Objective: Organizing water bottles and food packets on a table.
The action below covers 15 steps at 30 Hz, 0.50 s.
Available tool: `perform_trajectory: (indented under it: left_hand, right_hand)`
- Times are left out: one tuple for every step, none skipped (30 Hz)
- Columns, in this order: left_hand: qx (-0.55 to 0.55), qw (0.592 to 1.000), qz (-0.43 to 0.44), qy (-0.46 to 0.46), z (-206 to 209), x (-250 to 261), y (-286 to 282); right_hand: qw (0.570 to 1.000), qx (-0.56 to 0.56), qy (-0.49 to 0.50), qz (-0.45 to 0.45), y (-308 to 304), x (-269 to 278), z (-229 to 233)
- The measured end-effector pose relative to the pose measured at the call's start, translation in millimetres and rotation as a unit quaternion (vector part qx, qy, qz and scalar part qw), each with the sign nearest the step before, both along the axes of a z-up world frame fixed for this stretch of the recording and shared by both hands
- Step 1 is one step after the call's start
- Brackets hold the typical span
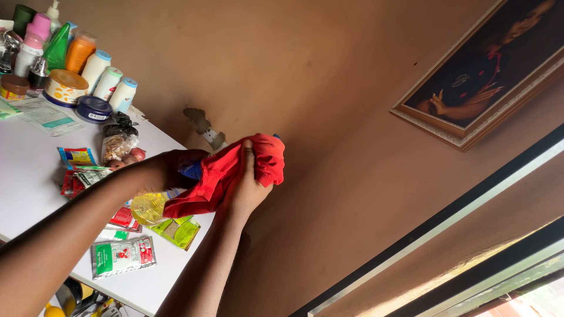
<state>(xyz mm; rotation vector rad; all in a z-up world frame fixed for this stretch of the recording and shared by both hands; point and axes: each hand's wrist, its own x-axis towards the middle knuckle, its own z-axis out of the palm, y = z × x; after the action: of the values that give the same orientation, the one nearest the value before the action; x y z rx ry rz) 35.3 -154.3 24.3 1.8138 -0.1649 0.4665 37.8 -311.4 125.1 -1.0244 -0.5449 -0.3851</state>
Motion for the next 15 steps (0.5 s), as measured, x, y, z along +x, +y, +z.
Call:
perform_trajectory:
  left_hand:
    - [0.000,1.000,0.000,0.000,1,0,-2]
    - [-0.046,0.999,-0.013,-0.009,1,-1,-3]
    - [-0.092,0.995,-0.026,-0.019,2,-2,-4]
    - [-0.092,0.995,-0.024,-0.019,5,-4,-6]
    - [-0.120,0.992,-0.020,-0.015,9,-7,-9]
    - [-0.147,0.989,-0.016,-0.013,14,-8,-12]
    - [-0.147,0.989,-0.015,-0.014,22,-15,-15]
    - [-0.168,0.986,-0.003,-0.009,30,-23,-19]
    - [-0.188,0.982,0.009,-0.004,37,-31,-23]
    - [-0.189,0.982,0.011,-0.004,40,-32,-26]
    - [-0.231,0.973,-0.006,-0.002,43,-33,-29]
    - [-0.272,0.962,-0.023,-0.001,46,-35,-32]
    - [-0.272,0.962,-0.021,-0.001,45,-35,-35]
    - [-0.322,0.946,-0.045,-0.001,44,-35,-37]
    - [-0.371,0.926,-0.068,-0.003,43,-36,-40]
  right_hand:
    - [1.000,0.000,0.000,0.000,1,1,-1]
    - [0.999,0.012,-0.001,0.031,2,2,-3]
    - [0.998,0.024,-0.003,0.063,3,2,-4]
    - [0.998,0.024,-0.003,0.064,5,2,-8]
    - [0.995,0.016,0.022,0.099,6,1,-13]
    - [0.990,0.009,0.045,0.132,7,1,-16]
    - [0.990,0.009,0.044,0.134,10,1,-20]
    - [0.989,-0.020,0.049,0.139,12,1,-25]
    - [0.987,-0.048,0.054,0.144,15,1,-29]
    - [0.987,-0.049,0.054,0.146,16,1,-31]
    - [0.986,-0.059,0.068,0.140,17,1,-33]
    - [0.985,-0.069,0.082,0.134,19,1,-35]
    - [0.985,-0.069,0.083,0.135,20,5,-38]
    - [0.987,-0.072,0.057,0.135,20,8,-41]
    - [0.988,-0.075,0.032,0.134,21,11,-45]
